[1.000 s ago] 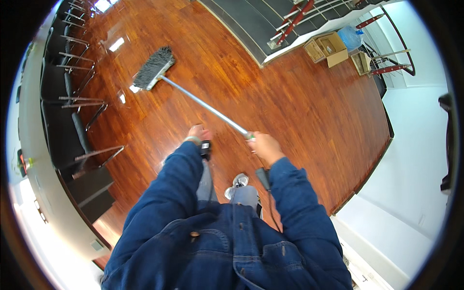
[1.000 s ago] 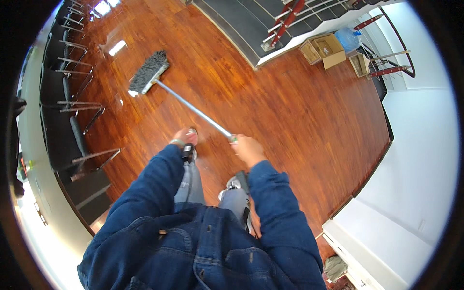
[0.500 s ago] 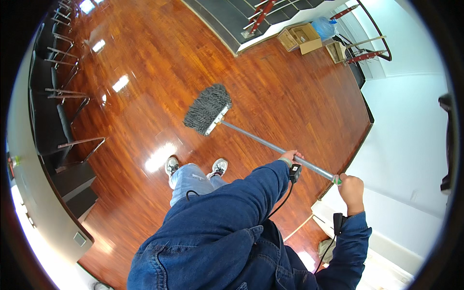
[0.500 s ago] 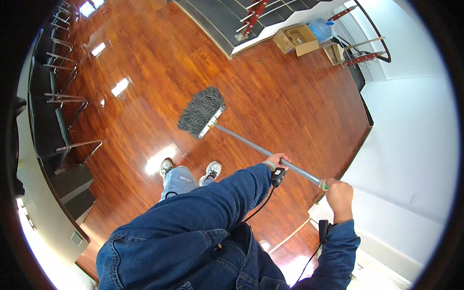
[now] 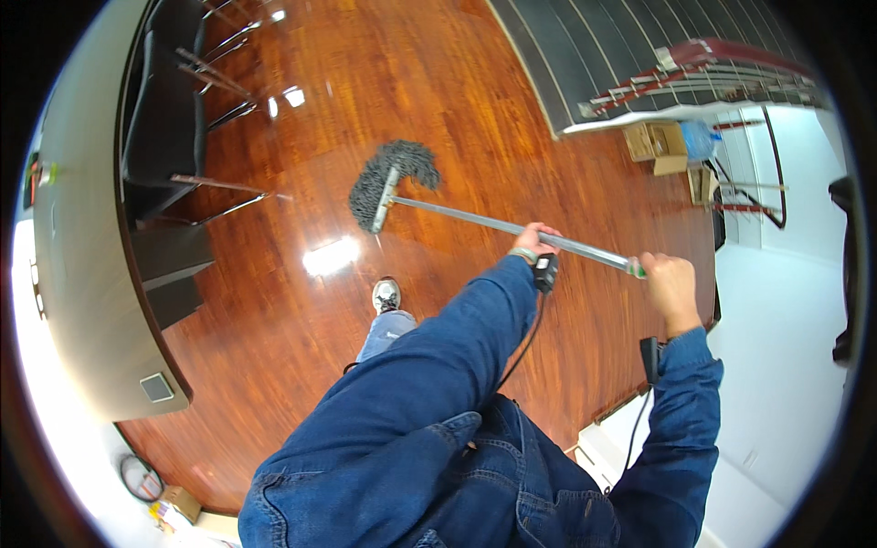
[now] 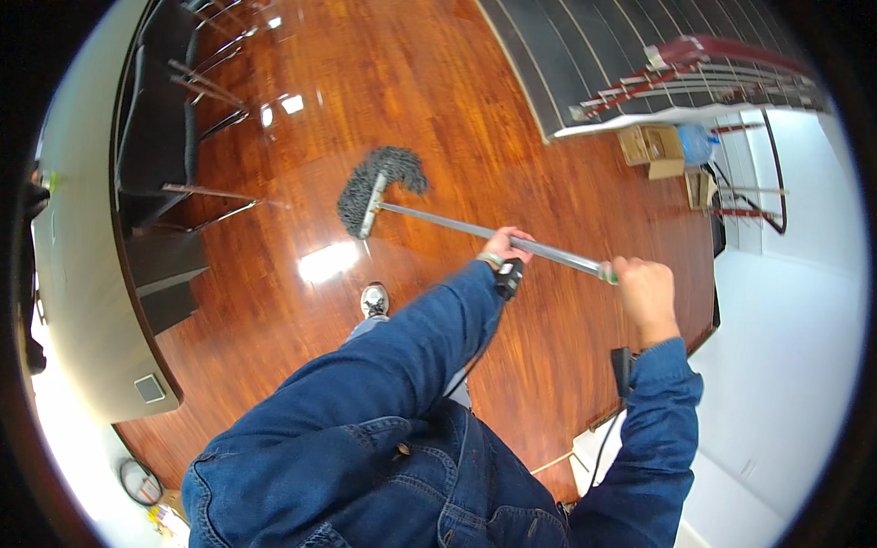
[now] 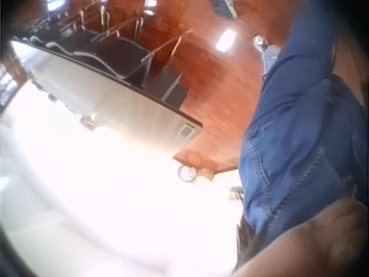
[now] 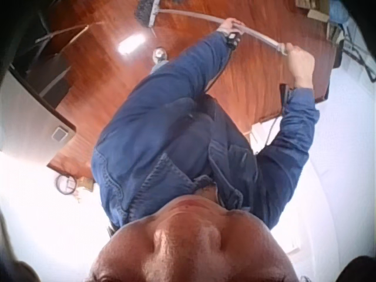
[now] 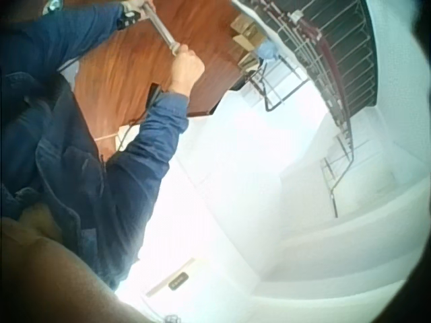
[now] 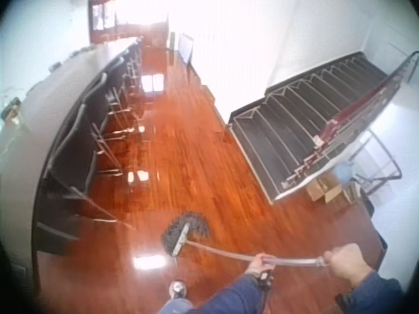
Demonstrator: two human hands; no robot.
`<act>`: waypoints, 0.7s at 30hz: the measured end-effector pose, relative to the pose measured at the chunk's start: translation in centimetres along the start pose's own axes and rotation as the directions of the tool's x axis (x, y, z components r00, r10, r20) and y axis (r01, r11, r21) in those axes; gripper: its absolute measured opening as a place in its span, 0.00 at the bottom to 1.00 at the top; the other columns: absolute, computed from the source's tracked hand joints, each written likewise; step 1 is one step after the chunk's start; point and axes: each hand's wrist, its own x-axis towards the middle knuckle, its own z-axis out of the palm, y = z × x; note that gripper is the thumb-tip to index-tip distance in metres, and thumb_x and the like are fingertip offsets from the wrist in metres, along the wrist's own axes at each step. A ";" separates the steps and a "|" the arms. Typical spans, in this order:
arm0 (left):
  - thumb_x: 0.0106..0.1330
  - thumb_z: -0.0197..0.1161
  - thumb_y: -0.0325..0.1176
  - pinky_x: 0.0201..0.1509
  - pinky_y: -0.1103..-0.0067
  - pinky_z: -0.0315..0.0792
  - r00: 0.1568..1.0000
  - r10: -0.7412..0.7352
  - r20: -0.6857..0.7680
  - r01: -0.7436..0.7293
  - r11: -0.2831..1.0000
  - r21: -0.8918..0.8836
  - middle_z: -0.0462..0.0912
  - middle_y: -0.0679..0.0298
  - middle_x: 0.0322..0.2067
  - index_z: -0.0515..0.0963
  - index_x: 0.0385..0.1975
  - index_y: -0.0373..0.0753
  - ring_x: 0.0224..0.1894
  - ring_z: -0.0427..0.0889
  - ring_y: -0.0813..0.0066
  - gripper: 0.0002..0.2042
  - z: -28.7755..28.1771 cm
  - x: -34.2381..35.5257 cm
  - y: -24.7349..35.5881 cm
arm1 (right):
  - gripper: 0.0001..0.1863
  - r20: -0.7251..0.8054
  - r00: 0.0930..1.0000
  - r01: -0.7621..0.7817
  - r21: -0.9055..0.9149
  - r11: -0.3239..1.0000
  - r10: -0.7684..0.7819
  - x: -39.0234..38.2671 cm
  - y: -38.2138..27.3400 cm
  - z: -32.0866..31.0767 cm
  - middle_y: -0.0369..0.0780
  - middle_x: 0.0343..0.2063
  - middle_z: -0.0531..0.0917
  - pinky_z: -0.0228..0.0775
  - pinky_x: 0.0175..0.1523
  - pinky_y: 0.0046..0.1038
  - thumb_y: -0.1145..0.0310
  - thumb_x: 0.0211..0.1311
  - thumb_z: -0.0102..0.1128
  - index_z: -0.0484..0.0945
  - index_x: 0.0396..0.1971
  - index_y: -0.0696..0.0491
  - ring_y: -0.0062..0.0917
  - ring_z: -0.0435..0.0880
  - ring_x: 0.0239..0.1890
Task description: The person walks up a spiral staircase while holding a mop, then enters a room with a large oval table and chairs. They mop the wooden floor around the table and chairs, moving the mop back and forth across the surface.
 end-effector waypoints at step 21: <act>0.62 0.47 0.22 0.30 0.57 0.79 0.839 0.543 -0.037 -0.492 0.786 0.373 0.67 0.58 0.19 0.66 0.26 0.36 0.20 0.73 0.61 0.04 -13.9 -14.6 17.5 | 0.09 0.094 0.988 0.071 0.412 0.909 -0.120 -3.8 -24.0 2.8 0.44 0.20 0.80 0.72 0.28 0.39 0.65 0.54 0.61 0.72 0.27 0.53 0.40 0.81 0.24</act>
